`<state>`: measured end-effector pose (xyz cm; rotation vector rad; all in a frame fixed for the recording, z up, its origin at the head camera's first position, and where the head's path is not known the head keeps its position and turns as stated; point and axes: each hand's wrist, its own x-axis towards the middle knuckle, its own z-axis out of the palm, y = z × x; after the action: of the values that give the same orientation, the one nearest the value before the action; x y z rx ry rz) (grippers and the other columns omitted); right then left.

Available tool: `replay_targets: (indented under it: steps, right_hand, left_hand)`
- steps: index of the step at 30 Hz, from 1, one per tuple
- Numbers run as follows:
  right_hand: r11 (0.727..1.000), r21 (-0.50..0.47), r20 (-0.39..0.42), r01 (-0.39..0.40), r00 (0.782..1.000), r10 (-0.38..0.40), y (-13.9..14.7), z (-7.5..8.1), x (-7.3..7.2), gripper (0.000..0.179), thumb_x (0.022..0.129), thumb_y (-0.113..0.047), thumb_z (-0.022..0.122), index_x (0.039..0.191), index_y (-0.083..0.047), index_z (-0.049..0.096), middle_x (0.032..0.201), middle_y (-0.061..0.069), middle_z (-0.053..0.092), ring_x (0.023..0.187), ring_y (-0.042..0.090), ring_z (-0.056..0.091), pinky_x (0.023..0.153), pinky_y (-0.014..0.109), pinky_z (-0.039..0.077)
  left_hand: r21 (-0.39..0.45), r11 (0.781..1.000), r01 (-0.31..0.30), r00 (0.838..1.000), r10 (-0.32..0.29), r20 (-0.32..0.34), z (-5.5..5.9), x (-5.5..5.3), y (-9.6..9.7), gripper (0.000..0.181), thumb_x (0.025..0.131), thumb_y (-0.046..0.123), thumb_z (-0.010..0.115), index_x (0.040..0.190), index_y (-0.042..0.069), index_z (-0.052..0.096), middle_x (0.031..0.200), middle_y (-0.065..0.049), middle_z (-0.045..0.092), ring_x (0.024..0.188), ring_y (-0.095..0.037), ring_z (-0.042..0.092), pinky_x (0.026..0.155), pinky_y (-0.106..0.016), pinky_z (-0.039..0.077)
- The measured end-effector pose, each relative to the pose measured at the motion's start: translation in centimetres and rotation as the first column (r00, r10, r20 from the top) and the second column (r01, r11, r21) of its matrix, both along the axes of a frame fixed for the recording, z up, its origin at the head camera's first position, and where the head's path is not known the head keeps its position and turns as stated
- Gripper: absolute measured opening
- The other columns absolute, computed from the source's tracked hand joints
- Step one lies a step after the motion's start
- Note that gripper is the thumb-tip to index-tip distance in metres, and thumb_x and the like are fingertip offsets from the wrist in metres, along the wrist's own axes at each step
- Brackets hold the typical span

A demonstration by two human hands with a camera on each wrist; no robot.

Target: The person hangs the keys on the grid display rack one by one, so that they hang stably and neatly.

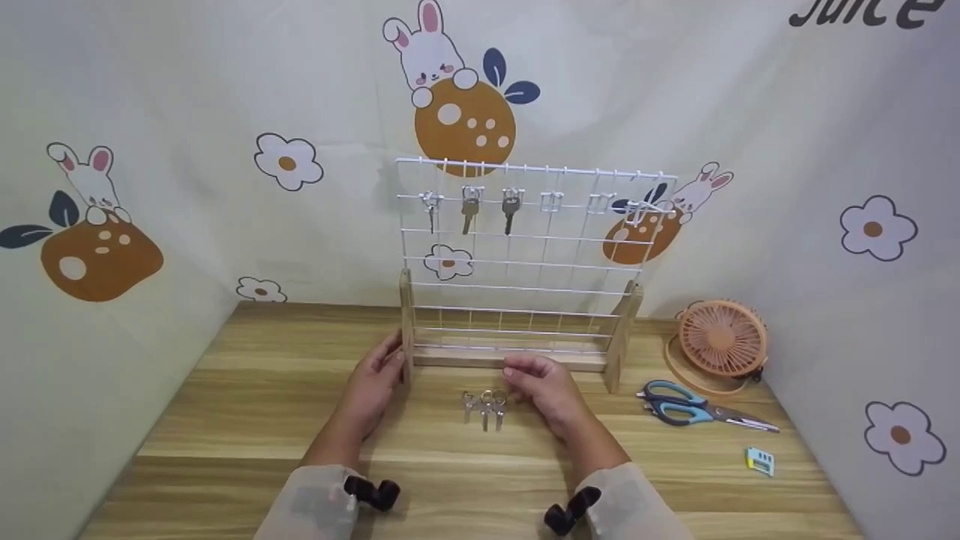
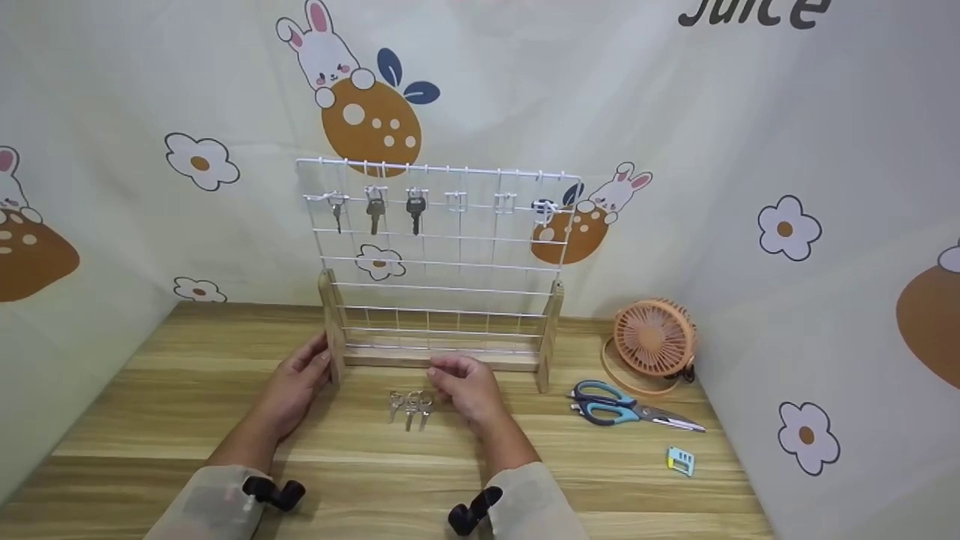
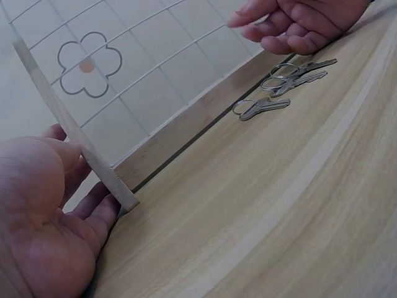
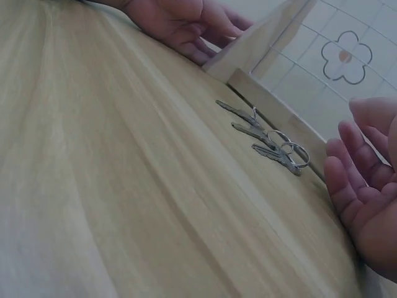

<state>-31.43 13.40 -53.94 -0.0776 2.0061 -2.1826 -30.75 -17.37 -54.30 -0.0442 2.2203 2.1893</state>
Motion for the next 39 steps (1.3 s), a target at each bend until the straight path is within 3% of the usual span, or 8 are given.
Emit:
replay_targets:
  steps: [7, 14, 17, 22, 27, 29, 33, 39]
  right_hand:
    - [0.983, 0.164, -0.036, -0.086, 0.995, 0.093, 0.1, -0.5, 0.11, 0.036, 0.093, -0.003, 0.078, 0.127, 0.006, 0.071, 0.112, 0.012, 0.078, 0.095, 0.015, 0.073, 0.082, 0.026, 0.063]
    - [0.88, 0.461, -0.153, -0.112, 0.967, 0.203, 0.0, -0.44, 0.24, 0.032, 0.09, -0.005, 0.081, 0.121, -0.001, 0.077, 0.116, 0.015, 0.079, 0.097, 0.014, 0.07, 0.084, 0.022, 0.06]
    - [0.856, 0.505, -0.176, -0.108, 0.958, 0.225, -0.08, -0.39, 0.29, 0.033, 0.088, -0.007, 0.083, 0.12, -0.002, 0.077, 0.115, 0.012, 0.079, 0.094, 0.012, 0.067, 0.082, 0.02, 0.057]
    - [0.847, 0.521, -0.207, -0.103, 0.948, 0.243, -0.19, -0.45, 0.37, 0.03, 0.085, -0.003, 0.083, 0.115, -0.001, 0.079, 0.105, 0.013, 0.079, 0.087, 0.011, 0.062, 0.074, 0.017, 0.051]
    - [0.828, 0.553, -0.209, -0.088, 0.948, 0.24, -0.04, -0.48, 0.35, 0.019, 0.09, -0.007, 0.081, 0.109, -0.008, 0.083, 0.098, 0.005, 0.079, 0.086, 0.01, 0.064, 0.074, 0.02, 0.053]
    - [0.834, 0.545, -0.204, -0.087, 0.951, 0.232, 0.04, -0.52, 0.34, 0.016, 0.093, -0.009, 0.08, 0.108, -0.01, 0.083, 0.101, 0.005, 0.081, 0.087, 0.01, 0.066, 0.077, 0.021, 0.056]
    - [0.878, 0.469, -0.174, -0.094, 0.965, 0.196, 0.17, -0.59, 0.36, 0.017, 0.095, -0.012, 0.079, 0.111, -0.006, 0.082, 0.107, 0.008, 0.082, 0.091, 0.011, 0.072, 0.082, 0.024, 0.06]
    - [0.947, 0.319, -0.116, -0.036, 0.99, 0.077, 0.32, -0.67, 0.18, 0.028, 0.095, -0.018, 0.081, 0.118, -0.002, 0.079, 0.102, 0.005, 0.081, 0.083, 0.014, 0.072, 0.075, 0.027, 0.062]
  left_hand:
    - [0.006, 1.0, 0.014, 1.0, -0.014, -0.004, -0.02, -0.14, -0.1, 0.052, 0.115, 0.02, 0.05, 0.166, 0.024, 0.042, 0.173, -0.003, 0.04, 0.158, -0.028, 0.042, 0.129, -0.047, 0.04]
    - [0.003, 1.0, 0.012, 1.0, -0.012, 0.003, 0.1, -0.19, -0.11, 0.052, 0.115, 0.022, 0.051, 0.166, 0.025, 0.041, 0.174, -0.003, 0.039, 0.159, -0.027, 0.04, 0.13, -0.046, 0.037]
    - [0.004, 1.0, 0.01, 1.0, -0.01, 0.001, 0.03, -0.23, -0.11, 0.051, 0.115, 0.021, 0.051, 0.165, 0.025, 0.043, 0.173, -0.003, 0.04, 0.159, -0.027, 0.041, 0.13, -0.046, 0.038]
    - [-0.005, 1.0, -0.001, 1.0, 0.001, -0.002, -0.23, -0.32, -0.1, 0.051, 0.114, 0.02, 0.052, 0.164, 0.025, 0.045, 0.172, -0.004, 0.042, 0.156, -0.026, 0.043, 0.128, -0.045, 0.04]
    - [0.002, 1.0, -0.002, 1.0, 0.002, -0.01, -0.31, -0.4, -0.09, 0.051, 0.114, 0.019, 0.051, 0.165, 0.023, 0.043, 0.171, -0.005, 0.043, 0.156, -0.026, 0.044, 0.127, -0.046, 0.042]
    - [0.008, 1.0, -0.004, 1.0, 0.004, -0.003, -0.29, -0.42, -0.08, 0.051, 0.114, 0.019, 0.051, 0.165, 0.024, 0.043, 0.171, -0.005, 0.043, 0.156, -0.026, 0.044, 0.127, -0.046, 0.041]
    - [0.008, 1.0, -0.015, 1.0, 0.015, 0.016, -0.23, -0.37, -0.06, 0.051, 0.114, 0.02, 0.051, 0.164, 0.025, 0.045, 0.171, -0.003, 0.043, 0.157, -0.027, 0.043, 0.129, -0.046, 0.039]
    - [0.003, 1.0, -0.009, 1.0, 0.009, 0.01, -0.1, -0.3, -0.05, 0.051, 0.114, 0.022, 0.052, 0.164, 0.026, 0.045, 0.172, -0.003, 0.042, 0.158, -0.028, 0.042, 0.129, -0.047, 0.039]
